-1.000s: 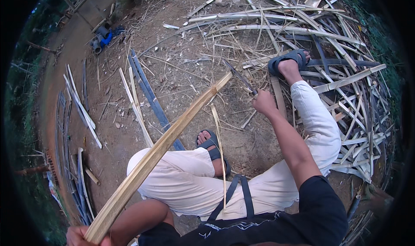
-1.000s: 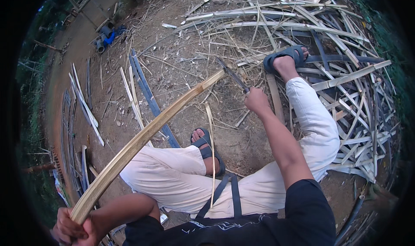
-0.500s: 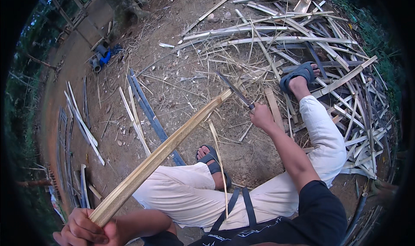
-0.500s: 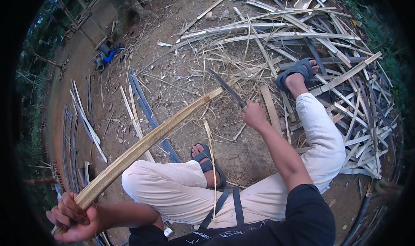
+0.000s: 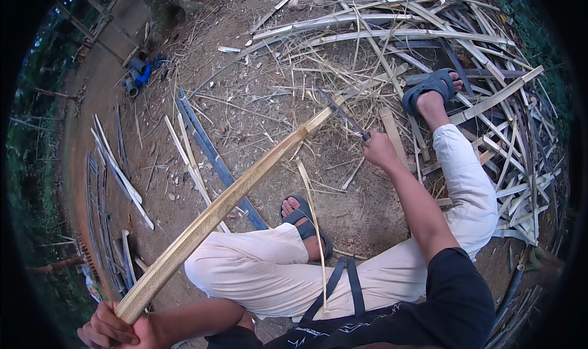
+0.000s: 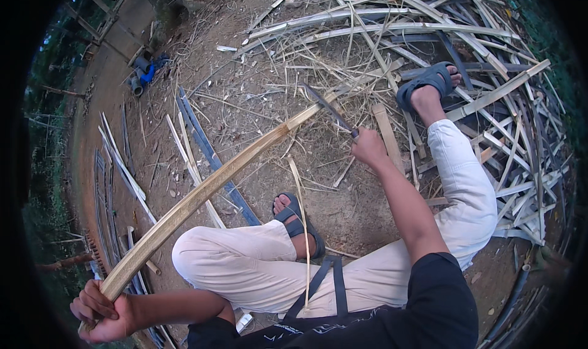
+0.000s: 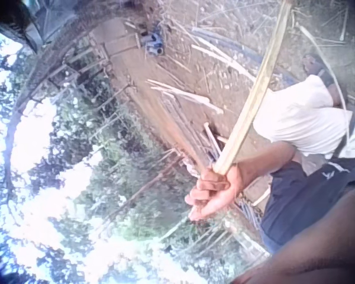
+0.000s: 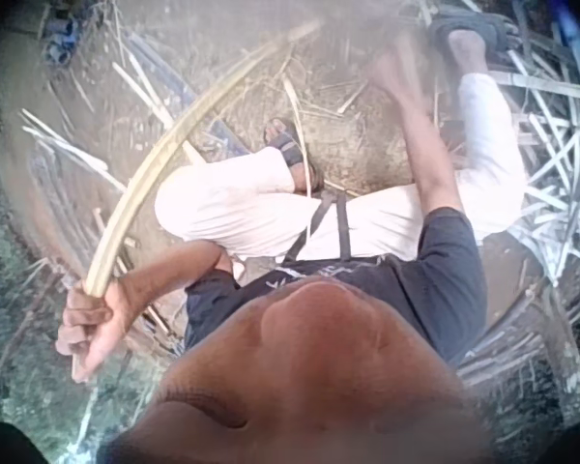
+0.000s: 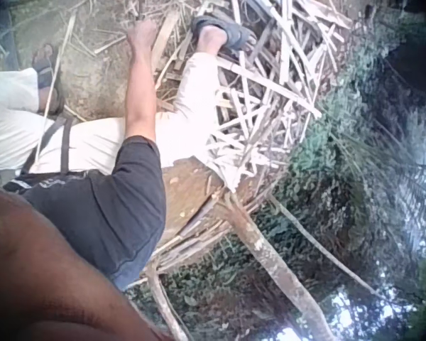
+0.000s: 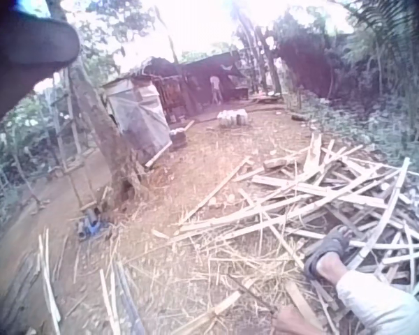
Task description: The person shaves and smooths long strips of bamboo using a large blade, handling different strips and turning them over to work on both sides.
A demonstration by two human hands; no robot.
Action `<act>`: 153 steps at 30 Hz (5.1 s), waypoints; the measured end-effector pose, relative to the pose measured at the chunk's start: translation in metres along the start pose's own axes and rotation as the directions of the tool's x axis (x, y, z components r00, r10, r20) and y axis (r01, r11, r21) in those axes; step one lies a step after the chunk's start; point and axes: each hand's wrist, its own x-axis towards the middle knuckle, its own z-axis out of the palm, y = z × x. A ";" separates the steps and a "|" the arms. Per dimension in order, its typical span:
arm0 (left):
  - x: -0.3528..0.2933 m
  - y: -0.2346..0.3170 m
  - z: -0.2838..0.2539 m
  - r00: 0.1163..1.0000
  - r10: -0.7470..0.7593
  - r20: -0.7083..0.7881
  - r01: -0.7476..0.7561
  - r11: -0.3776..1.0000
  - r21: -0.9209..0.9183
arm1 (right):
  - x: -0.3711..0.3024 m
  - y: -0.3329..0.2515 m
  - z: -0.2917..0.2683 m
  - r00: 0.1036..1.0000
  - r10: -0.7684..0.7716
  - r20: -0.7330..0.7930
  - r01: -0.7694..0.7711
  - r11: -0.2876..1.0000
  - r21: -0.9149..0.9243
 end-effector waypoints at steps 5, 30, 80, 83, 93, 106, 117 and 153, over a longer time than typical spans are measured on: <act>0.003 -0.009 -0.003 0.994 0.028 -0.106 -0.023 0.999 0.048 | -0.002 -0.017 0.002 1.000 -0.023 -0.011 0.023 1.000 0.013; -0.012 -0.003 -0.003 0.989 -0.053 -0.136 0.055 0.998 0.011 | -0.150 -0.116 -0.043 0.921 -0.383 -0.071 0.387 0.921 0.052; 0.001 -0.026 0.011 0.860 0.193 -0.473 0.089 0.855 0.511 | -0.147 -0.105 -0.010 0.894 -0.433 -0.116 0.446 0.885 0.136; -0.002 -0.029 0.029 0.838 0.227 -0.497 0.111 0.820 0.561 | -0.066 -0.033 0.004 0.994 -0.084 -0.064 0.087 0.995 0.046; 0.006 -0.021 0.004 0.881 0.066 -0.468 0.108 0.936 0.336 | -0.048 -0.002 0.025 0.994 -0.056 -0.097 0.062 0.996 0.062; 0.004 -0.034 0.022 0.883 0.154 -0.443 0.063 0.897 0.438 | 0.021 0.017 0.016 0.985 0.163 -0.059 -0.158 0.985 0.068; 0.052 -0.006 -0.012 0.996 -0.016 0.087 0.026 0.993 -0.112 | -0.108 0.074 0.070 0.894 0.407 -0.186 -0.421 0.906 -0.040; -0.240 -0.066 0.037 -0.253 -0.944 0.212 0.965 -0.231 0.123 | -0.148 -0.167 -0.045 0.828 -0.413 0.379 -0.503 -0.248 0.828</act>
